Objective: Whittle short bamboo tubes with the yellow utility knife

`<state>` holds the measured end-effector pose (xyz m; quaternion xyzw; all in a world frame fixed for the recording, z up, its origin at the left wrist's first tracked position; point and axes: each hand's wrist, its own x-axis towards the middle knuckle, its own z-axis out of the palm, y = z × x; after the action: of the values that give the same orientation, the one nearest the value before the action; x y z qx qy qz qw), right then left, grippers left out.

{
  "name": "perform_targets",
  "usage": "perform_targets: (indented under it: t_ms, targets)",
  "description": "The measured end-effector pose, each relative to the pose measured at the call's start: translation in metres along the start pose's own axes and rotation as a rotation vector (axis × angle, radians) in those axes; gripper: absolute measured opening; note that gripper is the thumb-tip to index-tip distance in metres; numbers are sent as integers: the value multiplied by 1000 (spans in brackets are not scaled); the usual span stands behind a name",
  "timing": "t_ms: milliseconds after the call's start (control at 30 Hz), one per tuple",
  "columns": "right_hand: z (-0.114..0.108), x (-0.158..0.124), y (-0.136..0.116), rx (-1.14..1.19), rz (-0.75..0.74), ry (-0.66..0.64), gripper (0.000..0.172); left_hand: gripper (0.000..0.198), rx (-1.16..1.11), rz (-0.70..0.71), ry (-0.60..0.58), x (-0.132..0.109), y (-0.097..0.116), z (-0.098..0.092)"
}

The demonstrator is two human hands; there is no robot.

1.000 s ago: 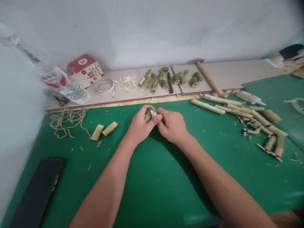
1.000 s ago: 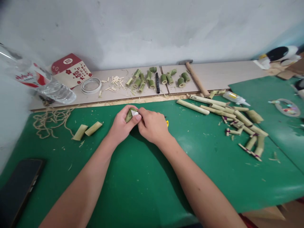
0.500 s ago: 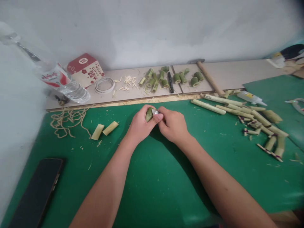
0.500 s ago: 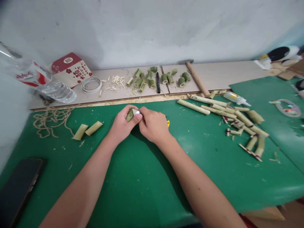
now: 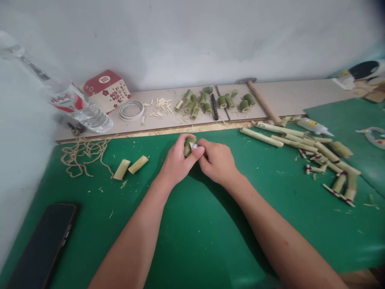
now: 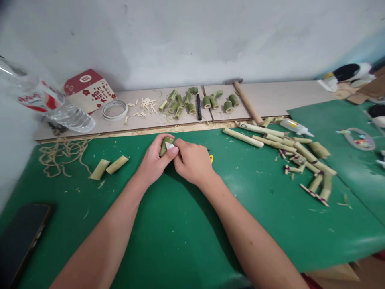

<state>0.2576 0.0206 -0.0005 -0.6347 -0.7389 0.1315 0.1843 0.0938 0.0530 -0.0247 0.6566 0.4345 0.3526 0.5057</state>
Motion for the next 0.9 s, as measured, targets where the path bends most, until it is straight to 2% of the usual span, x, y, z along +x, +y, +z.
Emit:
perform_targets:
  t_ms: [333,900]
  targets:
    - [-4,0,-2,18,-16,-74,25,42,-52,36,-33,-1,0,-2]
    - [0,1,1,-7,30,-9,24,46,-5,18,-3,3,-4,-1]
